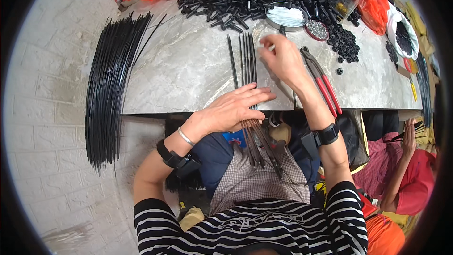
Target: Assembling and grouping individual umbrella ribs or frame components into sets using a central hub and wire.
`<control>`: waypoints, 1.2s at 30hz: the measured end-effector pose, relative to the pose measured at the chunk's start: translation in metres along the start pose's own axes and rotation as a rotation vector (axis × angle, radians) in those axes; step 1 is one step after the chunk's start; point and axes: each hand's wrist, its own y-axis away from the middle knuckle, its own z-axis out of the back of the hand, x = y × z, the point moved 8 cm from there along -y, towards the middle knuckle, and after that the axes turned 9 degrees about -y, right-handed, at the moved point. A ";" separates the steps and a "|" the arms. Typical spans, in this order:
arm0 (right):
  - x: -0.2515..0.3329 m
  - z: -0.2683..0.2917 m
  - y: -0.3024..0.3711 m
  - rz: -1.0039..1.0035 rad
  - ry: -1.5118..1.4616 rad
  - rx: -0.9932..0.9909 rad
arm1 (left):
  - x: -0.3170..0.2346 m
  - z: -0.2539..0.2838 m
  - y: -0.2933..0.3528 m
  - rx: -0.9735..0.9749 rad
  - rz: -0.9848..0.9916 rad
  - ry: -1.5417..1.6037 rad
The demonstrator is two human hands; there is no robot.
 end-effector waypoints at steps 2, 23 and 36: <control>0.011 -0.004 0.004 0.080 0.006 -0.007 | -0.002 0.001 -0.001 0.005 -0.027 -0.028; 0.006 -0.031 0.014 0.072 0.110 0.108 | -0.003 0.006 -0.003 -0.022 -0.015 0.043; 0.044 -0.057 0.025 0.454 0.215 0.433 | 0.000 0.003 0.006 0.020 -0.066 -0.107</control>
